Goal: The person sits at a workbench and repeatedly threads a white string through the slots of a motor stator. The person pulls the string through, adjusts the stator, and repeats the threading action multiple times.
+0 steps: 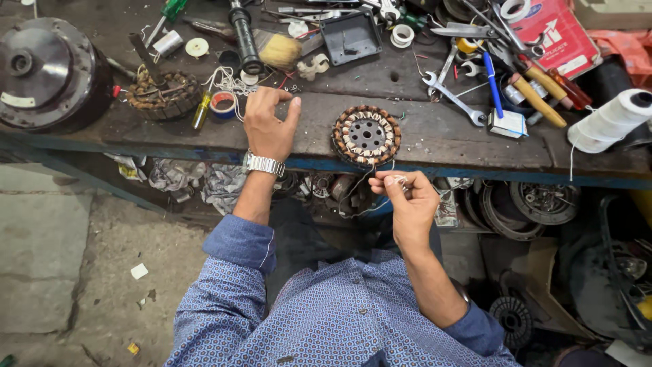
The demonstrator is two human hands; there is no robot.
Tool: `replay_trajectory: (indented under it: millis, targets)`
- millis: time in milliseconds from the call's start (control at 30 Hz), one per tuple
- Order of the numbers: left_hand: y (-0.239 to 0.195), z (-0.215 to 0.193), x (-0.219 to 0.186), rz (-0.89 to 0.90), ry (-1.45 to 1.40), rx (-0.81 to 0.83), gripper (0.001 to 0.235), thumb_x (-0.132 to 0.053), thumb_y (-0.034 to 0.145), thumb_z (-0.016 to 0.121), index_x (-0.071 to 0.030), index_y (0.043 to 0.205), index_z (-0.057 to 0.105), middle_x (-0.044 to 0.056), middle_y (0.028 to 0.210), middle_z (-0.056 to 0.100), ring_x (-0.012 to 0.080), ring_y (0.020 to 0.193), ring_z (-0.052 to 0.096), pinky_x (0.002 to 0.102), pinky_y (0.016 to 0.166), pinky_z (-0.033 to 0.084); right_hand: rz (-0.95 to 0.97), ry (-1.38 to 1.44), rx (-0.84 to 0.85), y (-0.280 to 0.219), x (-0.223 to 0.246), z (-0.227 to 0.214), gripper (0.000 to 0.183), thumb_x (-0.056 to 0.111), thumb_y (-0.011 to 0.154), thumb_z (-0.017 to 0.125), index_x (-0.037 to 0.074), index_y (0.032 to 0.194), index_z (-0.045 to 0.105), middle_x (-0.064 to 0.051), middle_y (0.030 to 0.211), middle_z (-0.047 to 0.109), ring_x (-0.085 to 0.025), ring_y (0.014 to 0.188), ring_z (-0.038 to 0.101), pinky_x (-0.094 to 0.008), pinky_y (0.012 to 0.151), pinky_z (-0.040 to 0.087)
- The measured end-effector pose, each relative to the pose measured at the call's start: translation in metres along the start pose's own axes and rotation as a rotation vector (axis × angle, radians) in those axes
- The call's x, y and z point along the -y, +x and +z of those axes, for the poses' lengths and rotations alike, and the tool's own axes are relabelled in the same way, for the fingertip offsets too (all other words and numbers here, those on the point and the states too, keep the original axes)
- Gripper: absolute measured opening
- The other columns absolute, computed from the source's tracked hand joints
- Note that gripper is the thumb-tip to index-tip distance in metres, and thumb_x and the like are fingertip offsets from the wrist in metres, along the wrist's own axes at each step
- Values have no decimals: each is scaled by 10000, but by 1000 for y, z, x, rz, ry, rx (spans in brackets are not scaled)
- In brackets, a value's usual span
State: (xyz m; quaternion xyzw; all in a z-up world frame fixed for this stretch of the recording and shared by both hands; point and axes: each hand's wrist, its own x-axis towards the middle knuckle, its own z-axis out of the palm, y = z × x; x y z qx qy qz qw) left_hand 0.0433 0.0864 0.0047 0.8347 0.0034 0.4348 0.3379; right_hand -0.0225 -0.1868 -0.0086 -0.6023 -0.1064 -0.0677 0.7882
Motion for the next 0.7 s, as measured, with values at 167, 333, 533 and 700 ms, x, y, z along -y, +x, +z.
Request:
replay_trajectory:
  millis: [167, 333, 533, 700]
  targets:
    - [1, 0, 0, -1, 5, 9, 145, -179, 913, 771, -57, 912, 692, 106, 950, 653, 318, 942, 609, 435, 839, 482, 28, 5, -14, -1, -1, -3, 61, 2, 1024, 617, -42, 982, 615, -196, 1041, 731, -246, 906, 758, -363, 835, 641]
    - [0, 0, 1, 13, 13, 6, 147, -184, 916, 771, -58, 914, 693, 105, 956, 654, 321, 948, 605, 439, 842, 481, 117, 48, -48, -1, -2, -3, 69, 4, 1006, 631, -36, 954, 608, -200, 1011, 732, -256, 847, 762, -365, 784, 643]
    - [0, -1, 0, 9, -6, 10, 146, -185, 916, 763, -56, 918, 693, 104, 957, 651, 317, 941, 602, 432, 837, 480, 159, 44, -69, 0, -2, -6, 49, -1, 987, 648, -40, 962, 635, -186, 1002, 727, -250, 856, 760, -357, 775, 643]
    - [0, 0, 0, 8, 8, 1, 145, -185, 918, 767, -60, 915, 694, 103, 952, 649, 316, 945, 602, 431, 840, 478, 175, 84, -72, 3, -3, -5, 62, 5, 994, 651, -39, 955, 631, -184, 1004, 733, -244, 862, 756, -355, 776, 644]
